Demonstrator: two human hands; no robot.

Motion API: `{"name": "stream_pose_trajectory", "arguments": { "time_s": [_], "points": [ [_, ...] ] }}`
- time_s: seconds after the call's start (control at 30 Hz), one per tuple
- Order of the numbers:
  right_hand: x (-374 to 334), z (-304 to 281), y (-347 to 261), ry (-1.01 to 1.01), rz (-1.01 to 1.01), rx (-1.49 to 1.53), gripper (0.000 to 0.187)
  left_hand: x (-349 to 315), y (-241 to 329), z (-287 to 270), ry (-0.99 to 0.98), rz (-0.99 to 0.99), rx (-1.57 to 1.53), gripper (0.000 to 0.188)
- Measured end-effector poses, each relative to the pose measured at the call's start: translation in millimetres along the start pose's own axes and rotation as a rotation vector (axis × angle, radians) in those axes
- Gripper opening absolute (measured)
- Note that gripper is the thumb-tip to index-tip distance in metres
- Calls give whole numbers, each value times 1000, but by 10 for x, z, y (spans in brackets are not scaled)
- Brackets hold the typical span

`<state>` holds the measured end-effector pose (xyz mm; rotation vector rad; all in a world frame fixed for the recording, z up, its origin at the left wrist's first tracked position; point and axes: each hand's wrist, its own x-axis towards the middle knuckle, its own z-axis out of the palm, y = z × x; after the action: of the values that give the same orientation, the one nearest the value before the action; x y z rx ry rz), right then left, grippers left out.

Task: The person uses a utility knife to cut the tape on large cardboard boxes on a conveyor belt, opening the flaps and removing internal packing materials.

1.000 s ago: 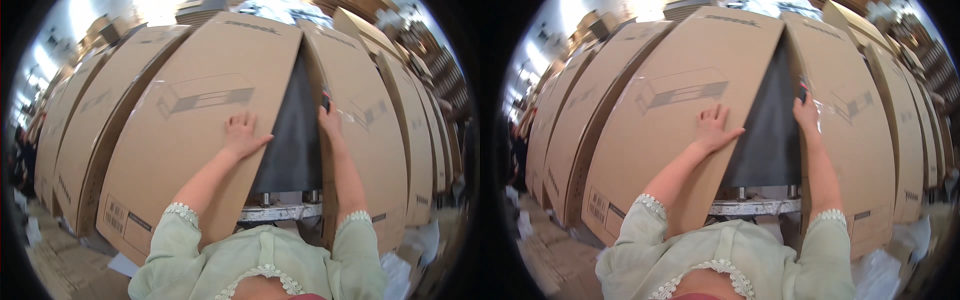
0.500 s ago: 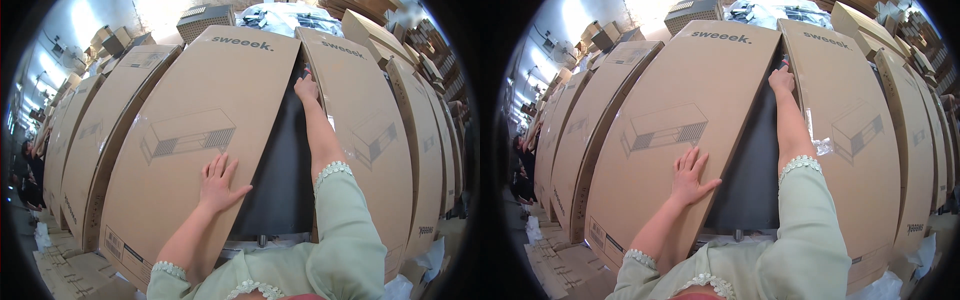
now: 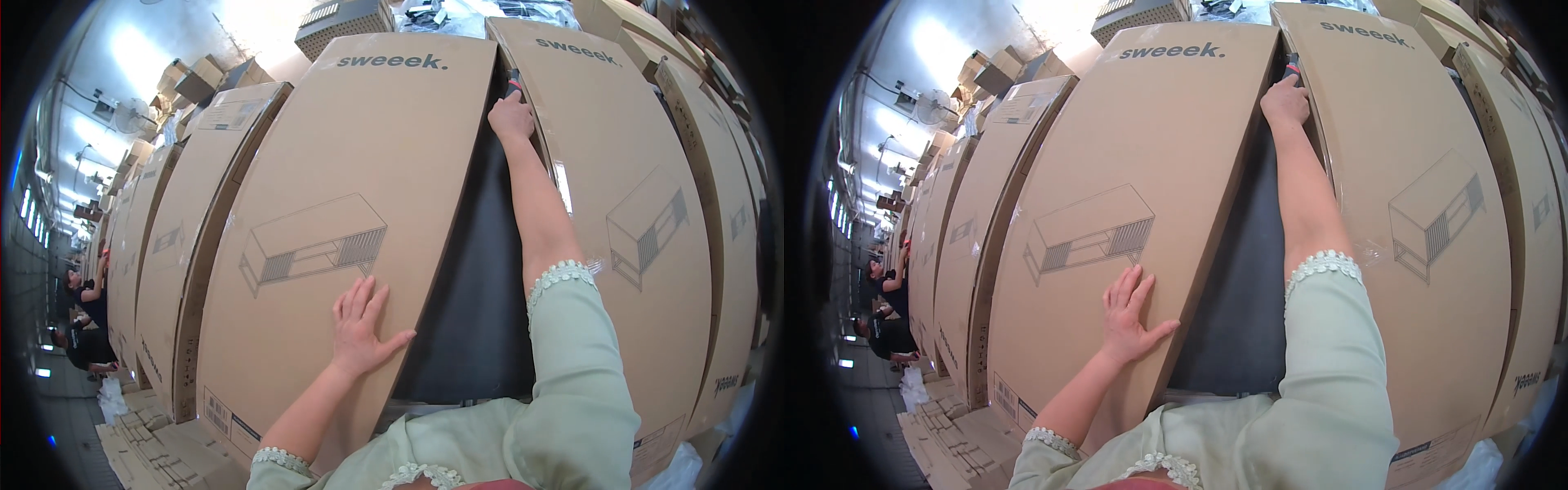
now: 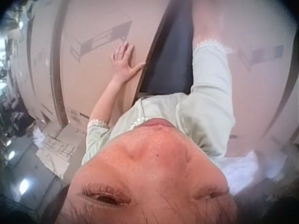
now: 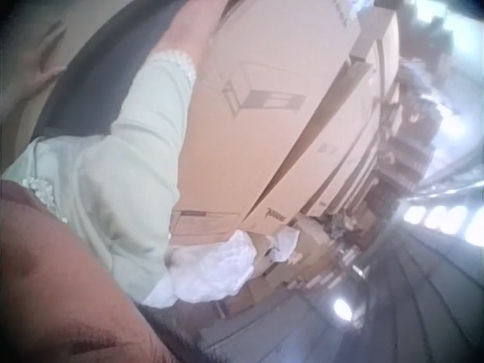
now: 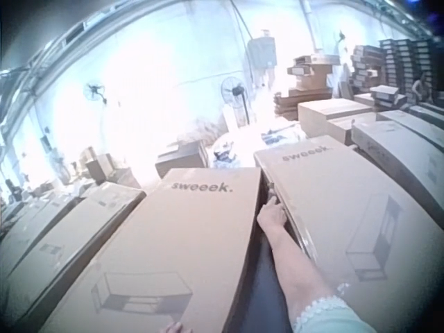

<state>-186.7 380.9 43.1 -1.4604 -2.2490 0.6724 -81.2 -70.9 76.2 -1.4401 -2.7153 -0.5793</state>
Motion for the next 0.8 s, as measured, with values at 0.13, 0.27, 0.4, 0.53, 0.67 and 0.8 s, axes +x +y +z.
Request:
{"name": "stream_pose_trajectory", "arguments": {
  "time_s": [0.13,0.27,0.4,0.53,0.67,0.8],
  "points": [
    [107,-99,-160,-41,89,-29,49,5,-78,5,16,16,-20,72],
    [-39,-276,-76,-72,115,-107,48,-27,-107,3,22,31,-51,70],
    [-604,-443,-6,-68,142,-212,48,-48,-129,10,71,64,-58,68],
    [-1144,-583,218,-32,147,-295,48,-27,-165,126,127,99,-68,67],
    [-1610,-773,424,-42,145,-331,48,-35,-158,222,142,110,-98,67],
    [-2070,-913,624,-58,131,-320,50,-38,-195,230,139,105,-92,70]
  ]
}}
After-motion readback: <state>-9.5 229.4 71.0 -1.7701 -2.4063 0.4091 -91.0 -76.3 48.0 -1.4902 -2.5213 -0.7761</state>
